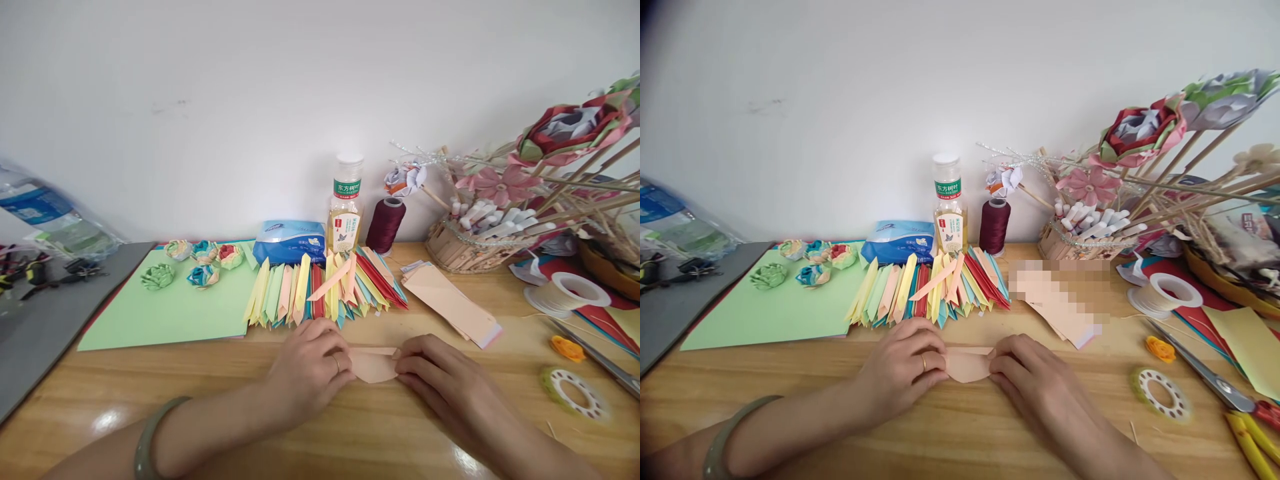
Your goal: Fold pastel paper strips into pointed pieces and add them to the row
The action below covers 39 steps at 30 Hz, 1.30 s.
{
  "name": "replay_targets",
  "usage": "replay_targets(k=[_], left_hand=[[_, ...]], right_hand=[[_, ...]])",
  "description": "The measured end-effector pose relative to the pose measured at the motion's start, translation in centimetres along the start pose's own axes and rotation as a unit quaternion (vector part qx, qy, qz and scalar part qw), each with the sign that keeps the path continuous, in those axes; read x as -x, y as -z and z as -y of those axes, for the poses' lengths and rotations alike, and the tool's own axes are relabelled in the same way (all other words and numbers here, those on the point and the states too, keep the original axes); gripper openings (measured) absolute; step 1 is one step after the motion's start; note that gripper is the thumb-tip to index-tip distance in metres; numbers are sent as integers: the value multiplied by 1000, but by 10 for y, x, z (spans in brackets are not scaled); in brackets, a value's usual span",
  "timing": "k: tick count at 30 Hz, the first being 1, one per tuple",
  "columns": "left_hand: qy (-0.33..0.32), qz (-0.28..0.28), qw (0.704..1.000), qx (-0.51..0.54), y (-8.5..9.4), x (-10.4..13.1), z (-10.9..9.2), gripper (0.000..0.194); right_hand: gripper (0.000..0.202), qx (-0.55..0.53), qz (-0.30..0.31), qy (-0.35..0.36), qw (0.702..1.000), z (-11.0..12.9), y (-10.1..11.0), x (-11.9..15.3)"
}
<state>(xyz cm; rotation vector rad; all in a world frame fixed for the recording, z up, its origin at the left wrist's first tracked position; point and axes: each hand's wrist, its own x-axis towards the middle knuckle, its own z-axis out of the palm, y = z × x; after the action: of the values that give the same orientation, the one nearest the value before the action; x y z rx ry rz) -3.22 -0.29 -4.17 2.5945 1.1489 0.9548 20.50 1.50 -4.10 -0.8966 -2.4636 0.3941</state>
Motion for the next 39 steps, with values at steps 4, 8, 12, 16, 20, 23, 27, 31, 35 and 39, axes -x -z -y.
replay_targets(k=[4,8,12,16,20,23,27,31,35,39], left_hand=[[60,-5,998,14,0,2,-6,15],[110,7,994,11,0,3,-11,9],[146,7,989,31,-1,2,-12,8],[174,25,984,34,-1,-1,-15,11],[192,67,979,7,-2,-4,-18,13],[185,75,980,-21,-3,-4,-18,13],[173,79,981,-48,-4,-4,-17,14],[168,84,980,-62,-5,-5,-17,13],[159,89,980,-77,-5,-5,-18,12],[145,96,980,-97,-5,-5,-18,13]], right_hand=[[18,-47,17,-56,997,1,-3,3],[15,-68,25,-94,993,3,-4,3],[17,-67,22,-107,992,5,-4,1],[18,-59,20,-121,991,7,-6,-1],[15,-45,24,-145,988,9,-9,-3],[14,-37,21,-154,987,9,-13,-3],[14,-35,21,-156,987,7,-15,-2],[13,-14,27,-159,987,7,-16,-3],[13,2,32,-155,987,7,-15,-4],[15,9,37,-142,989,8,-14,-4]])
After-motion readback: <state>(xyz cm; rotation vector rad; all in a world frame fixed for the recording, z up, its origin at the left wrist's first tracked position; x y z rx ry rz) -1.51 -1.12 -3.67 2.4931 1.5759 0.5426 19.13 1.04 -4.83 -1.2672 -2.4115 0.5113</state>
